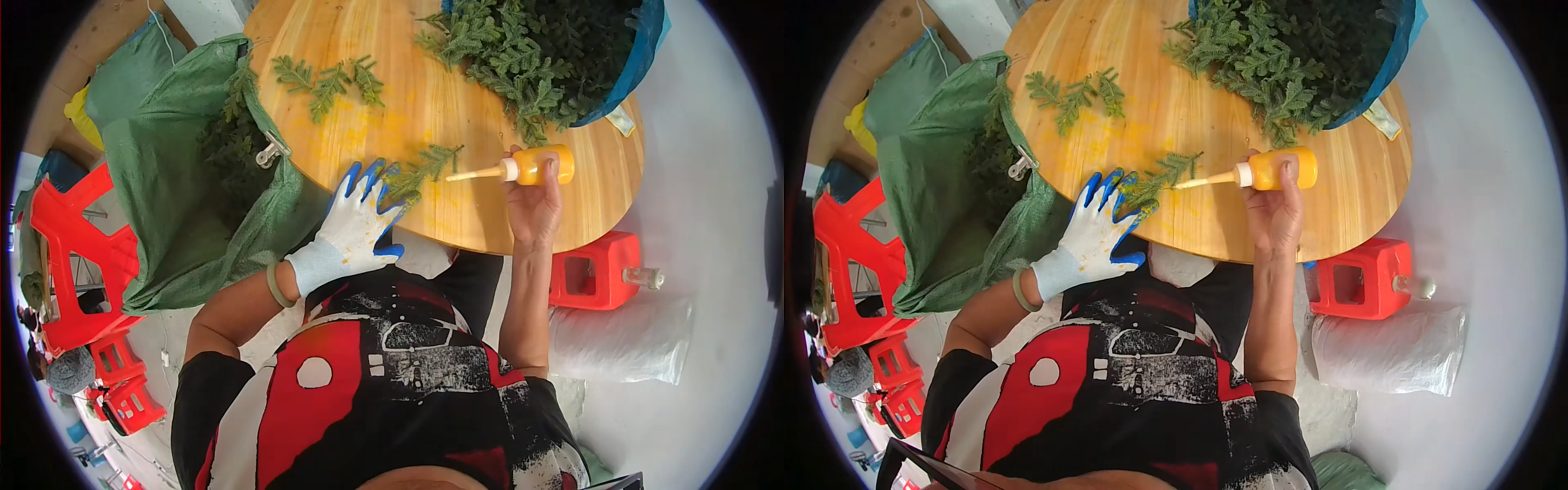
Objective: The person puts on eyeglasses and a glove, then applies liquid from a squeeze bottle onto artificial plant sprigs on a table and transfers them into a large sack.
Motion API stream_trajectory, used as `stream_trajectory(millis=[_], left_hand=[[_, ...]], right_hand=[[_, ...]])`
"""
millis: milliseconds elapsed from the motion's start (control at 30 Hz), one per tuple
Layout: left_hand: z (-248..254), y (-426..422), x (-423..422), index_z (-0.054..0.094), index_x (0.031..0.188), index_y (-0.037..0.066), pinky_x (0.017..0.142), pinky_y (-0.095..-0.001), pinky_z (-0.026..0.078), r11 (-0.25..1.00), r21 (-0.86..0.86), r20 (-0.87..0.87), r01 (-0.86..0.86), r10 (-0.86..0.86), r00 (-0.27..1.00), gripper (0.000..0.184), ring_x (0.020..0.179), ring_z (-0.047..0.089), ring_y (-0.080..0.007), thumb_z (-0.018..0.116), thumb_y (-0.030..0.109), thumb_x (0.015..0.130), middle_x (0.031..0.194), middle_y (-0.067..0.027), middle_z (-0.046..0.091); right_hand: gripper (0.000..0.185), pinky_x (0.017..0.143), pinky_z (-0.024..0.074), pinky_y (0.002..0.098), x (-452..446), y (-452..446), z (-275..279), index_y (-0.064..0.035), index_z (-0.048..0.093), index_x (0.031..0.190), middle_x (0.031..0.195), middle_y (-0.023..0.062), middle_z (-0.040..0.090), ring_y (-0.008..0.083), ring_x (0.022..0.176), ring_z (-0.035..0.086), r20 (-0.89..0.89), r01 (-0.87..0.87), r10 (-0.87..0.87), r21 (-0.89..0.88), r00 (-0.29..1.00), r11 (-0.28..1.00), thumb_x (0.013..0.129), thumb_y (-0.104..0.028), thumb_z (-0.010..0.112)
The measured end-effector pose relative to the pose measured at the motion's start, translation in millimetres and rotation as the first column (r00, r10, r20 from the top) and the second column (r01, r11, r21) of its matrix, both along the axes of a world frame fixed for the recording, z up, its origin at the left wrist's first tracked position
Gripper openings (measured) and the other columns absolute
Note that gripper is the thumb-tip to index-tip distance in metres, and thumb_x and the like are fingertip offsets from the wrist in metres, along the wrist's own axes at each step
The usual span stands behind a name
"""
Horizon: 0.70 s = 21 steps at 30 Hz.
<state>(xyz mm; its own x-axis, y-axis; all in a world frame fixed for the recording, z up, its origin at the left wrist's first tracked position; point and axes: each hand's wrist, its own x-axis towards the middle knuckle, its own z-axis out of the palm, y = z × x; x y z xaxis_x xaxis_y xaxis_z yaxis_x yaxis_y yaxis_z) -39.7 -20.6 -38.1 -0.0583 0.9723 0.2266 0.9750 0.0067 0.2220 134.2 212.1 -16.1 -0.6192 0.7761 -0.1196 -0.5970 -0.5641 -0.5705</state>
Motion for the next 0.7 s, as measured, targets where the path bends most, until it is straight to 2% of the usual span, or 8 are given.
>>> stream_trajectory(millis=[133, 300, 700], left_hand=[[-2.3, -1.0, -0.2, 0.053, 0.137, 0.013, 0.116, -0.0610, 0.017, 0.999, -0.043, -0.028, -0.006, 0.005, 1.000, 0.077, 0.139, 0.028, -0.0444, 0.067, 0.047, 0.070, 0.148, -0.0243, 0.034], [-4.6, -0.7, -1.1, 0.053, 0.136, 0.013, 0.116, -0.0609, 0.017, 1.000, 0.001, -0.012, 0.001, -0.001, 1.000, 0.076, 0.139, 0.028, -0.0443, 0.067, 0.047, 0.070, 0.148, -0.0240, 0.035], [-3.7, 0.6, -0.8, 0.052, 0.137, 0.014, 0.115, -0.0612, 0.018, 1.000, 0.018, 0.010, 0.009, -0.010, 1.000, 0.077, 0.139, 0.029, -0.0432, 0.067, 0.047, 0.069, 0.147, -0.0216, 0.036]], right_hand=[[0.039, 0.089, 0.0551, 0.0424, 2.4, 3.8, -13.8, 0.0000, 0.051, 0.122, 0.119, 0.0254, 0.059, 0.0312, 0.108, 0.061, 0.116, 0.025, -0.048, 0.196, 0.992, 0.980, 0.093, -0.021, 0.067], [0.038, 0.089, 0.0548, 0.0398, -12.1, -9.2, -10.5, 0.0034, 0.052, 0.121, 0.117, 0.0257, 0.061, 0.0311, 0.106, 0.062, 0.166, 0.000, -0.055, 0.312, 0.985, 0.950, 0.093, -0.017, 0.065], [0.036, 0.087, 0.0555, 0.0390, -23.7, -4.0, -15.8, 0.0048, 0.052, 0.122, 0.113, 0.0255, 0.064, 0.0304, 0.099, 0.066, 0.224, -0.024, -0.070, 0.388, 0.972, 0.921, 0.091, -0.011, 0.065]])
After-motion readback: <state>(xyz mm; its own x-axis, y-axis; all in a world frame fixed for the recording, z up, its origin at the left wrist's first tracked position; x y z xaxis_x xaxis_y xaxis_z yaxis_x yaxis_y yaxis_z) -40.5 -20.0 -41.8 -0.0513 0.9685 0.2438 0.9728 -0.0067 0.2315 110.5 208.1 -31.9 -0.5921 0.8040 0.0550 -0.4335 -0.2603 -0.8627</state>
